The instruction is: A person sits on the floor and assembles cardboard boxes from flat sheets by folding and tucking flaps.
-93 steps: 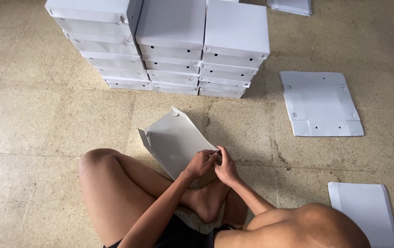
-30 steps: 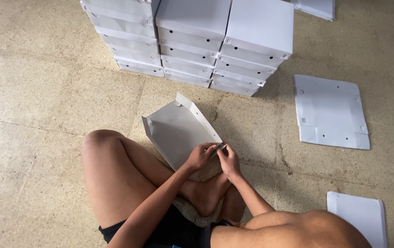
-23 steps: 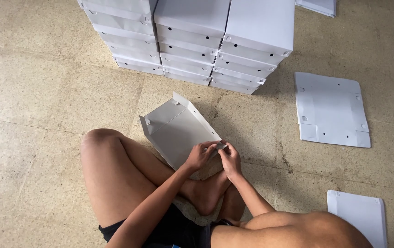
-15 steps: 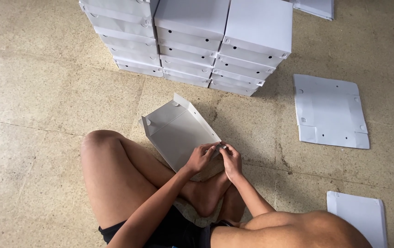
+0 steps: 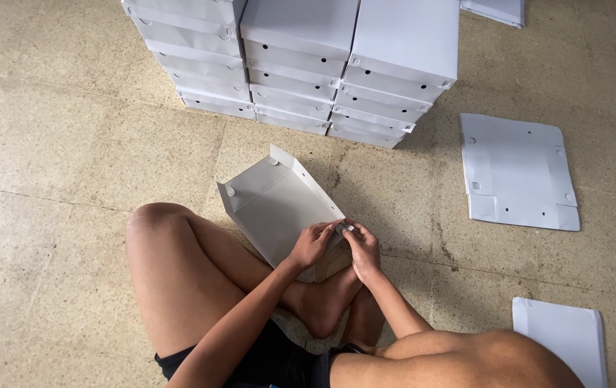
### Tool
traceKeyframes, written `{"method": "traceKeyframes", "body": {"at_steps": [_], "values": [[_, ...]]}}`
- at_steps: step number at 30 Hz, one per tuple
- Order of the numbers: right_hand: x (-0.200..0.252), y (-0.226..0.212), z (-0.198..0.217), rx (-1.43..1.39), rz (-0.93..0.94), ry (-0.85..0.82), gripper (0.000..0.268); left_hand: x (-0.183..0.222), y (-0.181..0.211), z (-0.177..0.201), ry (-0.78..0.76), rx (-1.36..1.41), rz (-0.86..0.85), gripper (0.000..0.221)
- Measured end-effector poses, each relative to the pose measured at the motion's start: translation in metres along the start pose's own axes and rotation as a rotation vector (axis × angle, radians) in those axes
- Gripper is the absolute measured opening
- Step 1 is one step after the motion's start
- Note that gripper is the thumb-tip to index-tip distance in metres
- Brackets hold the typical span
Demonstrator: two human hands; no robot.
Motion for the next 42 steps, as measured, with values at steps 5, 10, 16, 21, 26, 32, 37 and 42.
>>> {"method": "traceKeyframes", "body": {"at_steps": [5, 10, 16, 21, 26, 32, 37, 42], "values": [[0.004, -0.004, -0.002, 0.004, -0.017, 0.003, 0.036, 0.001, 0.007, 0.002, 0.019, 0.017, 0.002, 0.05], [0.006, -0.009, -0.004, 0.031, -0.044, 0.02, 0.039, -0.035, -0.074, 0.0, 0.036, 0.135, 0.094, 0.043], [-0.001, 0.005, 0.003, 0.044, -0.046, 0.056, 0.04, -0.045, -0.071, 0.0, -0.034, 0.118, 0.066, 0.03], [-0.011, 0.021, 0.013, 0.058, -0.051, 0.083, 0.039, -0.042, -0.047, 0.006, -0.031, 0.008, -0.009, 0.029], [-0.009, 0.018, 0.012, 0.056, -0.052, 0.093, 0.038, -0.04, -0.043, 0.005, -0.008, -0.081, -0.032, 0.027], [0.005, -0.012, -0.002, 0.126, -0.028, 0.07, 0.037, -0.038, -0.053, 0.004, 0.035, -0.036, 0.002, 0.028], [0.006, -0.01, 0.001, 0.232, -0.014, 0.027, 0.04, -0.036, -0.048, 0.006, 0.034, -0.08, -0.001, 0.028], [0.013, -0.021, 0.004, 0.41, 0.02, 0.028, 0.042, -0.031, -0.038, 0.002, 0.019, -0.124, -0.008, 0.025]]}}
Point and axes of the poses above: each hand's wrist, its own x-axis away from the middle knuckle, its own z-axis out of the back of the hand, y = z × x, the point moved 9 cm from there along -x, towards the middle knuckle, and after that the axes turned 3 degrees about -y, right-handed, at the moved point
